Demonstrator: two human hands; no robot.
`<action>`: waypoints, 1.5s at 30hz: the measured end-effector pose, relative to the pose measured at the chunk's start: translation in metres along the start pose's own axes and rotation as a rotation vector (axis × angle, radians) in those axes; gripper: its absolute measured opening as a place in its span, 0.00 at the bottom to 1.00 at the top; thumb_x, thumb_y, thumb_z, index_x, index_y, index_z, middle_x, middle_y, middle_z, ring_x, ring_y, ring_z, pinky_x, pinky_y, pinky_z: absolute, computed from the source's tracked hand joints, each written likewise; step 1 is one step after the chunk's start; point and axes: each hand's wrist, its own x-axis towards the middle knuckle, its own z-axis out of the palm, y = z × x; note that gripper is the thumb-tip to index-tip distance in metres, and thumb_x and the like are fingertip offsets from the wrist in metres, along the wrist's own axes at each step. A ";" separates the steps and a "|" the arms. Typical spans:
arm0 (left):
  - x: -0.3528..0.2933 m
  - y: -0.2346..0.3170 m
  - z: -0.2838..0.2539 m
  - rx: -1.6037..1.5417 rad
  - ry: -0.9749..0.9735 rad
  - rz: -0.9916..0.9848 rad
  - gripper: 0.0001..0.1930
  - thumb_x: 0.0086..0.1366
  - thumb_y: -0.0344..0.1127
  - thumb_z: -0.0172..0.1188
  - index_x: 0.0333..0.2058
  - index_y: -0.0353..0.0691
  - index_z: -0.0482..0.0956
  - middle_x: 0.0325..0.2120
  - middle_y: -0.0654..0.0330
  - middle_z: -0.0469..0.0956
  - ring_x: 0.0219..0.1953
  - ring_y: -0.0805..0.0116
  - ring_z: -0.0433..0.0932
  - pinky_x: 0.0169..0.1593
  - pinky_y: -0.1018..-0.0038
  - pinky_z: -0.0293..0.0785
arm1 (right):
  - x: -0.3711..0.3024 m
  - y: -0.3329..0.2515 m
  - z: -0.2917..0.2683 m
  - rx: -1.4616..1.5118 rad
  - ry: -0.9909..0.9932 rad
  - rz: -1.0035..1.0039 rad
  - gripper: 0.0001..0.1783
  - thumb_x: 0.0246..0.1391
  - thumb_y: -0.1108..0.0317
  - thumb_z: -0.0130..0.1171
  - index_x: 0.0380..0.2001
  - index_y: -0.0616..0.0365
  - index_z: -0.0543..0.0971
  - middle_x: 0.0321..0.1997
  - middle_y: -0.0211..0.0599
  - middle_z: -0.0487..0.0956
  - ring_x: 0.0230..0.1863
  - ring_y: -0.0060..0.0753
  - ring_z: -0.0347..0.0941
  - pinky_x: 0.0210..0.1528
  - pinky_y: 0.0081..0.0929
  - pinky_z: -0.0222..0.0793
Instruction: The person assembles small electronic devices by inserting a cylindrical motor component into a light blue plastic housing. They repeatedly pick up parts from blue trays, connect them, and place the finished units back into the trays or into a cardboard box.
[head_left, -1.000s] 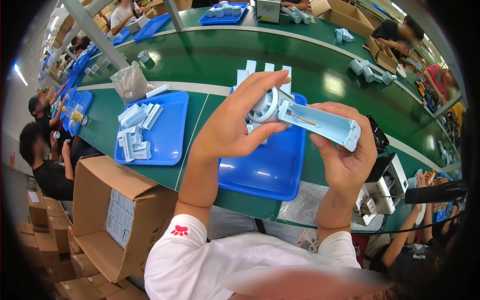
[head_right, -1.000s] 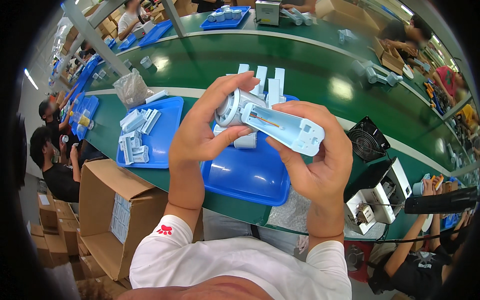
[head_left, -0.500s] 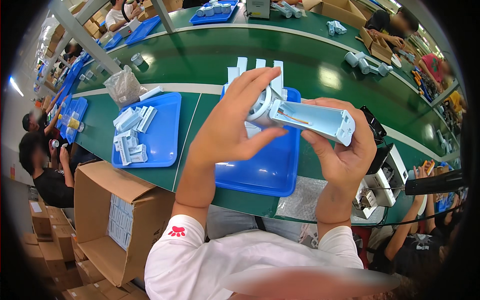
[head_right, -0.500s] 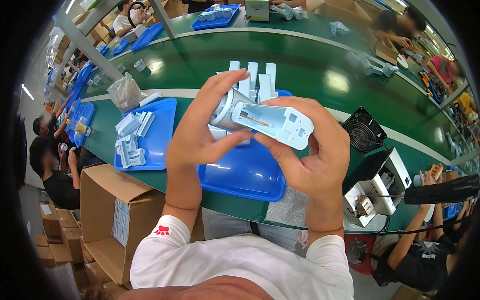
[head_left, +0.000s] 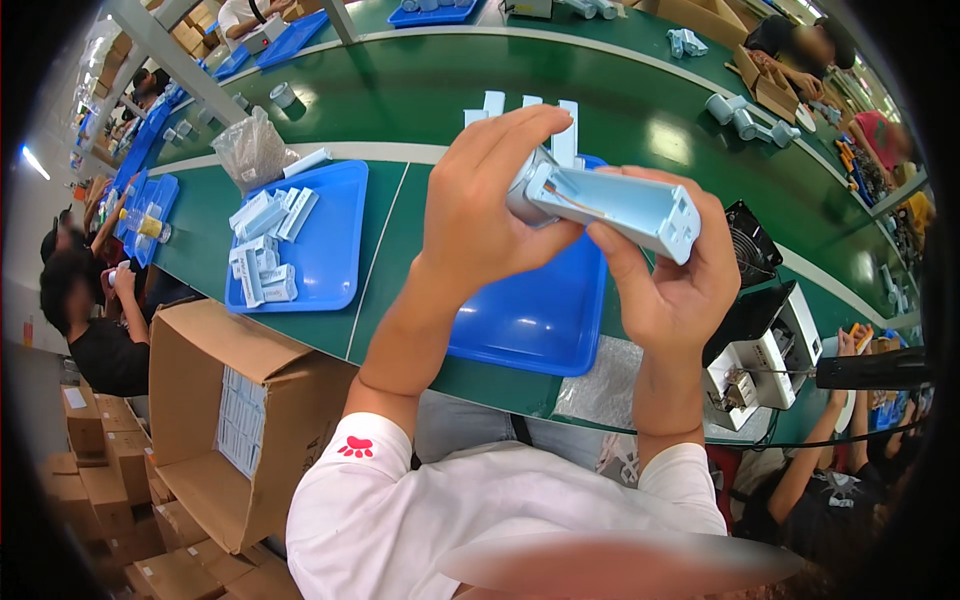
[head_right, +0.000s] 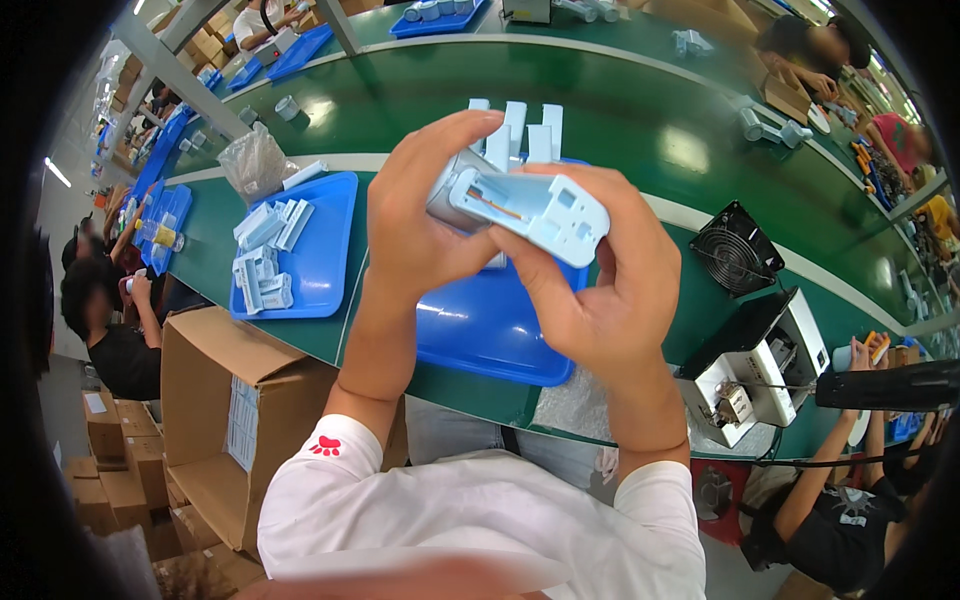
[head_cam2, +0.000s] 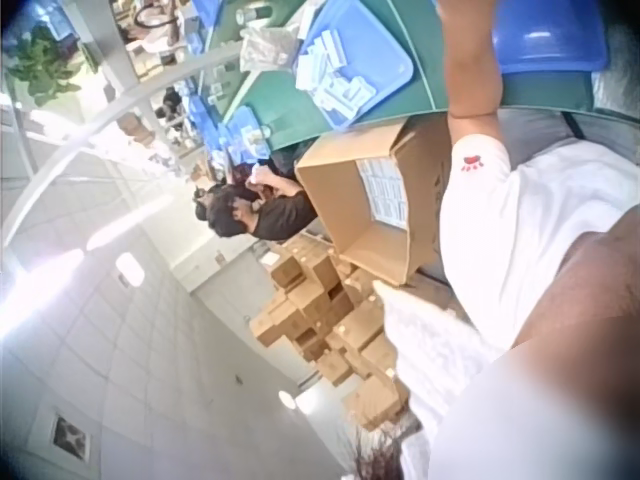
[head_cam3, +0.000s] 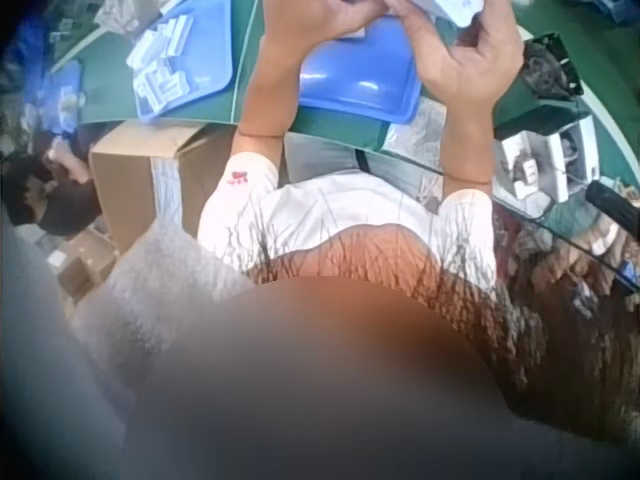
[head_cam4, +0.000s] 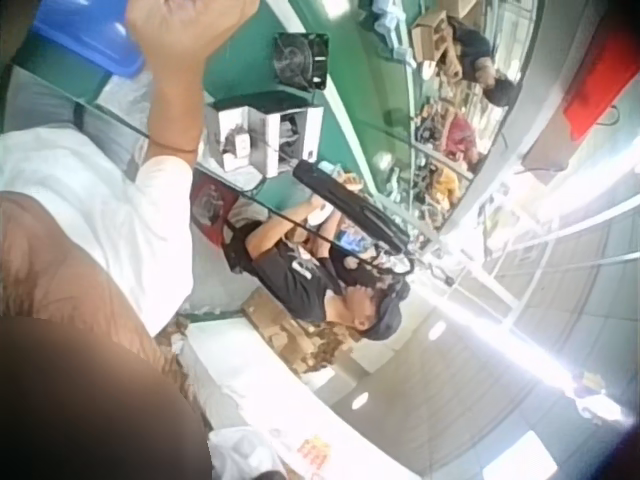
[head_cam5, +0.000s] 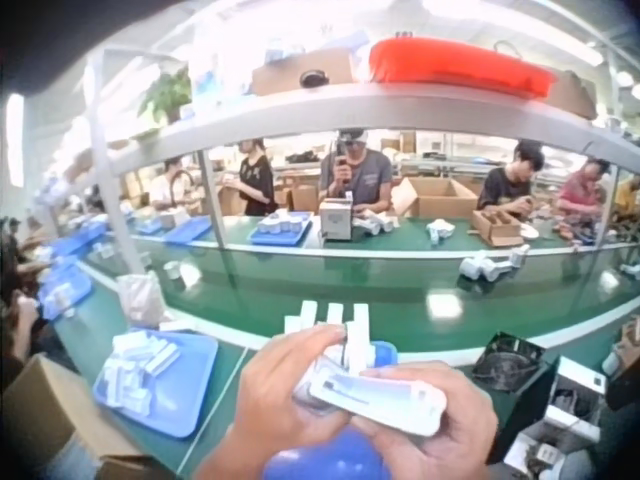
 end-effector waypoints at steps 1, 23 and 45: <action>0.000 -0.003 0.003 -0.011 0.033 0.010 0.31 0.36 0.33 0.75 0.46 0.39 0.81 0.42 0.53 0.83 0.40 0.53 0.82 0.45 0.64 0.79 | -0.001 0.003 0.003 0.045 0.013 0.033 0.21 0.48 0.79 0.72 0.47 0.66 0.78 0.45 0.42 0.84 0.44 0.29 0.81 0.45 0.25 0.77; -0.067 -0.182 -0.056 0.035 -0.246 -0.866 0.28 0.61 0.46 0.70 0.58 0.40 0.76 0.56 0.53 0.78 0.61 0.54 0.73 0.58 0.59 0.73 | -0.007 0.117 0.002 -0.268 -0.635 0.573 0.32 0.54 0.74 0.65 0.63 0.50 0.72 0.45 0.50 0.81 0.40 0.45 0.83 0.45 0.36 0.78; -0.066 -0.536 -0.155 1.160 -0.581 -0.984 0.40 0.51 0.42 0.67 0.66 0.52 0.67 0.67 0.47 0.60 0.66 0.40 0.64 0.64 0.52 0.70 | -0.015 0.160 0.000 -0.189 -0.226 0.561 0.18 0.51 0.83 0.64 0.47 0.66 0.79 0.47 0.39 0.79 0.39 0.24 0.75 0.41 0.20 0.74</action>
